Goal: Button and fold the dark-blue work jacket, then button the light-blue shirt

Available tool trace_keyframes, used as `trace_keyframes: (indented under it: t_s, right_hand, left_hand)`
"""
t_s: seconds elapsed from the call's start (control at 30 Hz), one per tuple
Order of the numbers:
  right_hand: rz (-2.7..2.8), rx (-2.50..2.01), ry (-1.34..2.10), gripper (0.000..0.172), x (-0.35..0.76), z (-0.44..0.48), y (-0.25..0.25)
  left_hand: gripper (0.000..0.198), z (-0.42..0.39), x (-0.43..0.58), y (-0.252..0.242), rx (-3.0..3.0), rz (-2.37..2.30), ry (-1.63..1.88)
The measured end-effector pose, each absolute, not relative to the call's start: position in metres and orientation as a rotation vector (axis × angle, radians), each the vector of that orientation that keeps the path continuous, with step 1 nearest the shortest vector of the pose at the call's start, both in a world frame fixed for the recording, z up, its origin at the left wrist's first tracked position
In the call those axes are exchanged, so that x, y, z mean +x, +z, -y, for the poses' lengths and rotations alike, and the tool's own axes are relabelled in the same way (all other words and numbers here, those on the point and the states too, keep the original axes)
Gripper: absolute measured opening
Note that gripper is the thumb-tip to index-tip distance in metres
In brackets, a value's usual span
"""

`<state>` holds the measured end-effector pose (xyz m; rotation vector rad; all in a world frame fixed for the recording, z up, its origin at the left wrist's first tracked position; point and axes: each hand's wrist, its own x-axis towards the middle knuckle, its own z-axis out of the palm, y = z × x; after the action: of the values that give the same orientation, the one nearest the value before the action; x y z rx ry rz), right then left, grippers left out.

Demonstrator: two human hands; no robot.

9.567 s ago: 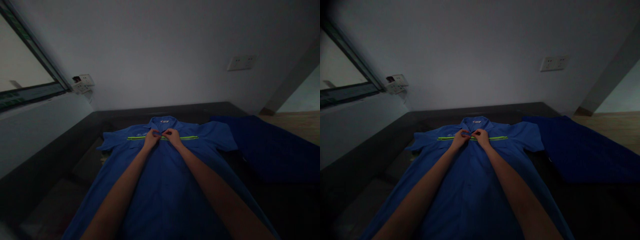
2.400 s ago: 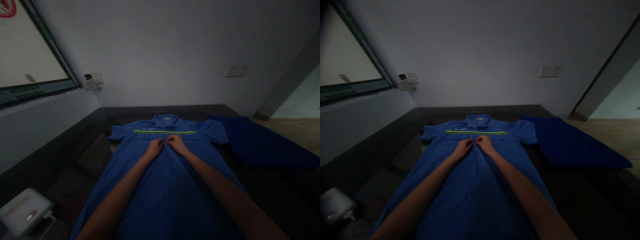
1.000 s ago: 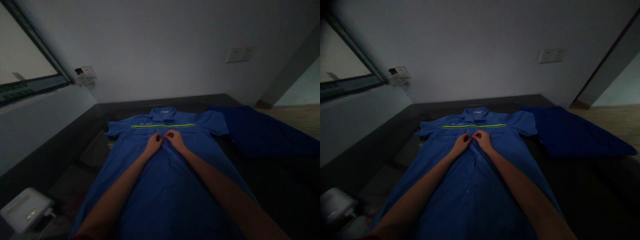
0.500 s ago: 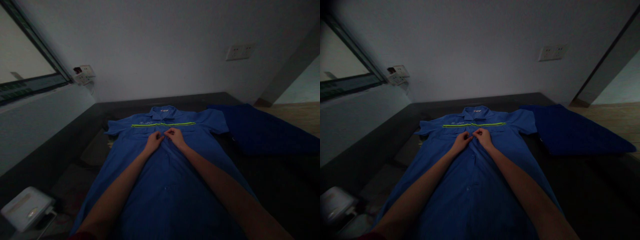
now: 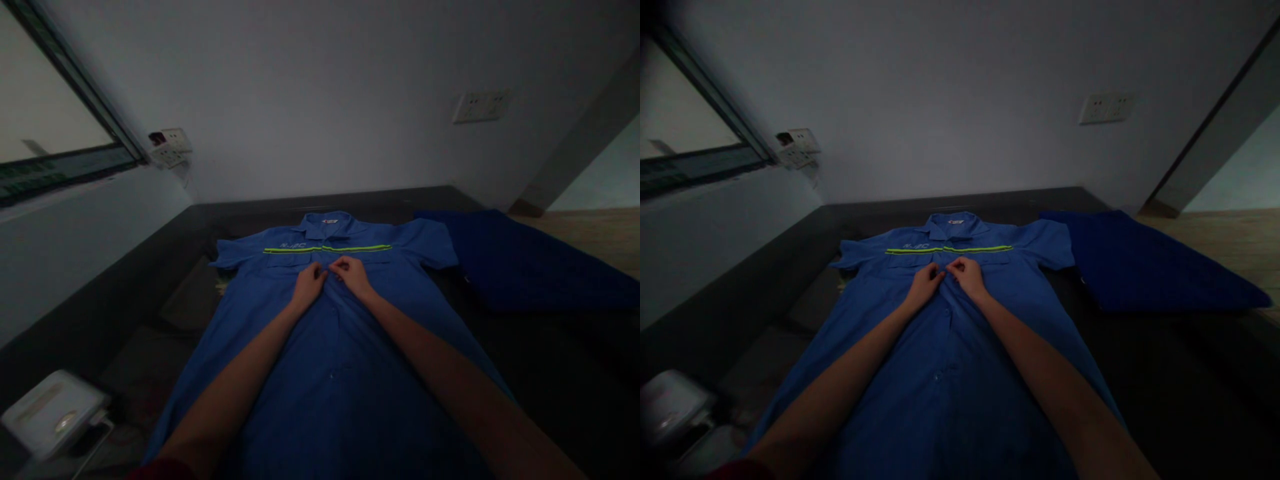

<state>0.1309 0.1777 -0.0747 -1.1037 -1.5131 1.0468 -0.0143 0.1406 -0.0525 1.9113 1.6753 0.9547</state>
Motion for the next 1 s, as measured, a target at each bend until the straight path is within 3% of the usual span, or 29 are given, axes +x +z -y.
trace_keyframes:
  t_s: [0.1, 0.5, 0.73, 1.0]
  right_hand:
    - [1.568, -1.09, 1.015, 0.011, 0.131, -0.176, -0.074]
    - [1.905, -1.11, 0.524, 0.015, 0.145, -0.173, -0.067]
    - [2.169, -1.255, 0.273, 0.037, 0.141, -0.165, -0.066]
    - [2.183, -1.377, 0.151, 0.047, 0.143, -0.163, -0.076]
  left_hand:
    - [0.02, -0.14, -0.014, -0.054, 1.913, -1.683, 0.966]
    - [0.007, -0.142, -0.017, -0.061, 2.066, -1.728, 1.014]
    - [0.04, -0.136, -0.016, -0.063, 2.306, -1.877, 0.7]
    - [0.052, -0.131, -0.012, -0.061, 2.303, -1.986, 0.501]
